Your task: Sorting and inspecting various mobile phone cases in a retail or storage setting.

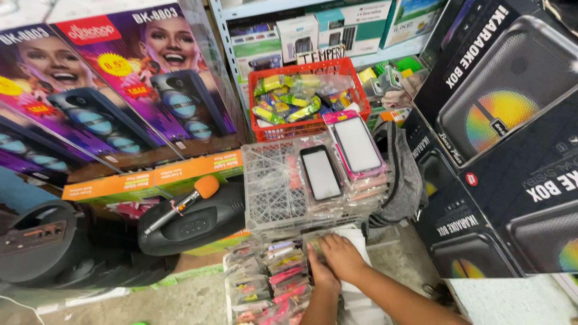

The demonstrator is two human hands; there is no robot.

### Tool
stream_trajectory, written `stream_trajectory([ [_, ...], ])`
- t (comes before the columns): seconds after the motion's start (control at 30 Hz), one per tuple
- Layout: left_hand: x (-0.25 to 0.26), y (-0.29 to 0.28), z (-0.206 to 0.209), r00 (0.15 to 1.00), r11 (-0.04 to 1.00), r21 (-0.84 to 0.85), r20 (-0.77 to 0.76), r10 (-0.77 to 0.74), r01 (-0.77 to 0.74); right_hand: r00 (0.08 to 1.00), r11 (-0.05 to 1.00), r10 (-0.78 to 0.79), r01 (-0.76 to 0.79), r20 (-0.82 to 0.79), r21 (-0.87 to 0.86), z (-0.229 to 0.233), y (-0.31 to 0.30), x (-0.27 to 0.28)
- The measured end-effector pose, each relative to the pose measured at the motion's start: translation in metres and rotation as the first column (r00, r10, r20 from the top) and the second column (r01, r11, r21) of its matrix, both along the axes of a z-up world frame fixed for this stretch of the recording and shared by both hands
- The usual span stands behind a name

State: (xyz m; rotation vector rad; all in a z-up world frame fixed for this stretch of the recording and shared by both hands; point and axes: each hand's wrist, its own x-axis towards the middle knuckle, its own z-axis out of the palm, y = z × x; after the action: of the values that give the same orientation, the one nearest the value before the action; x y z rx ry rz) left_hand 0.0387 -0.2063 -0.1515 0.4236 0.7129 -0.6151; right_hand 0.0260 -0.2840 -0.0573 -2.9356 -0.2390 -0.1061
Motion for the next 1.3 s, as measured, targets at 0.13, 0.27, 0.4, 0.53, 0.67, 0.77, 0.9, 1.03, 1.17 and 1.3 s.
stream_trajectory([
  [0.13,-0.004,-0.003,-0.003,0.997,0.999,0.003,0.062,-0.048,0.048,0.995,1.0,-0.013,0.012,0.102,0.015,0.013,-0.011,-0.004],
  [0.27,-0.016,-0.009,-0.029,0.985,0.985,0.047,0.04,-0.166,0.164,0.98,0.997,-0.073,0.073,0.187,0.006,0.037,-0.025,-0.003],
  [0.4,-0.002,-0.011,0.022,0.971,0.975,0.076,0.102,-0.218,0.211,0.934,0.987,-0.152,0.124,0.324,0.105,0.09,-0.039,0.02],
  [0.53,0.026,-0.001,0.085,0.961,0.935,0.223,-0.019,-0.277,0.275,0.927,0.983,-0.173,0.141,0.332,0.119,0.116,-0.041,0.042],
  [0.67,0.054,0.009,0.1,0.953,0.968,0.025,0.172,-0.248,0.248,0.942,0.985,-0.174,0.169,0.287,0.043,0.117,-0.039,0.056],
  [0.77,0.071,0.014,0.12,0.948,0.964,-0.112,0.239,-0.209,0.241,0.957,0.983,-0.184,0.181,0.224,0.031,0.121,-0.038,0.061],
  [0.9,0.083,0.014,0.136,0.947,0.959,-0.147,0.251,-0.2,0.242,0.963,0.985,-0.17,0.159,0.211,0.067,0.125,-0.037,0.057],
  [1.03,0.092,0.01,0.131,0.95,0.961,-0.141,0.239,-0.201,0.239,0.957,0.99,-0.14,0.13,0.255,0.053,0.129,-0.036,0.048],
  [1.17,0.097,0.009,0.125,0.94,0.957,-0.118,0.255,-0.227,0.263,0.943,0.989,-0.136,0.111,0.303,0.097,0.136,-0.033,0.04],
  [1.3,0.101,0.009,0.124,0.932,0.95,-0.103,0.252,-0.26,0.293,0.947,0.98,-0.16,0.118,0.278,0.16,0.139,-0.033,0.036],
])
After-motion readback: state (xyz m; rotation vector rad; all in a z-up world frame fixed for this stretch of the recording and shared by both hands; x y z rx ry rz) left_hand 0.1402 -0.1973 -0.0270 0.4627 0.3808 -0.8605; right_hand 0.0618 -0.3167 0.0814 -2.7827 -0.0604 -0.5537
